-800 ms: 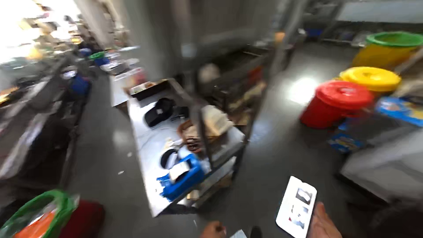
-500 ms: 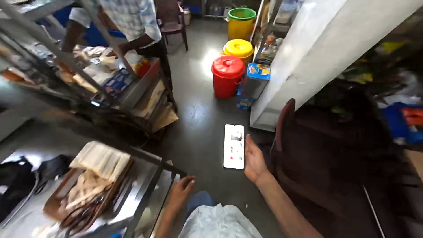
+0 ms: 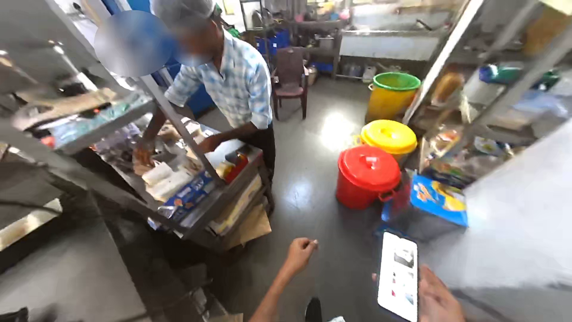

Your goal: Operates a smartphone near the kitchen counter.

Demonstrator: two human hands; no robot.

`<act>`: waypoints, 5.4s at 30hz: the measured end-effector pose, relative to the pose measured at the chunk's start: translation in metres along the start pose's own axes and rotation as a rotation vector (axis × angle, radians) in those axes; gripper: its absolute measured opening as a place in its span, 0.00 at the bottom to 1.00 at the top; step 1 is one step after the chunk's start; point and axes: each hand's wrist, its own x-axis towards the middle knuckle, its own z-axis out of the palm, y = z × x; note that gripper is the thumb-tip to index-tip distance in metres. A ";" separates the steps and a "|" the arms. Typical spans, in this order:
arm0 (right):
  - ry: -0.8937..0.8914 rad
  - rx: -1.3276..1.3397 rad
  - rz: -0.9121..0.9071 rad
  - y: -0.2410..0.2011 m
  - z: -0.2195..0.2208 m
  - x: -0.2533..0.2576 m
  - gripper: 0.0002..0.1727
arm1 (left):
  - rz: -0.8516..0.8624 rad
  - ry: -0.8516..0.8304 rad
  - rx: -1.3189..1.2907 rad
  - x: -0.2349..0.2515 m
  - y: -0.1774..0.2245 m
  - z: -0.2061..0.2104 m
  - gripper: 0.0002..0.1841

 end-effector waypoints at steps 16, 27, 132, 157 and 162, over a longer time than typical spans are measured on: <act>-0.225 -0.044 0.235 -0.066 0.156 0.532 0.25 | -0.028 -0.223 -0.869 0.406 0.245 -0.082 0.43; -0.735 -0.159 0.392 -0.091 0.324 0.799 0.26 | 0.174 -0.046 -1.038 0.580 0.313 -0.252 0.44; -2.496 -0.731 0.956 0.466 1.392 1.287 0.28 | 0.559 2.172 -1.167 0.956 0.180 -1.167 0.40; -2.604 -0.812 0.948 0.468 1.339 1.175 0.26 | 0.737 2.241 -1.240 0.870 0.162 -1.096 0.40; -2.576 -0.838 1.023 0.482 1.350 1.156 0.26 | 0.755 2.291 -1.272 0.858 0.152 -1.107 0.40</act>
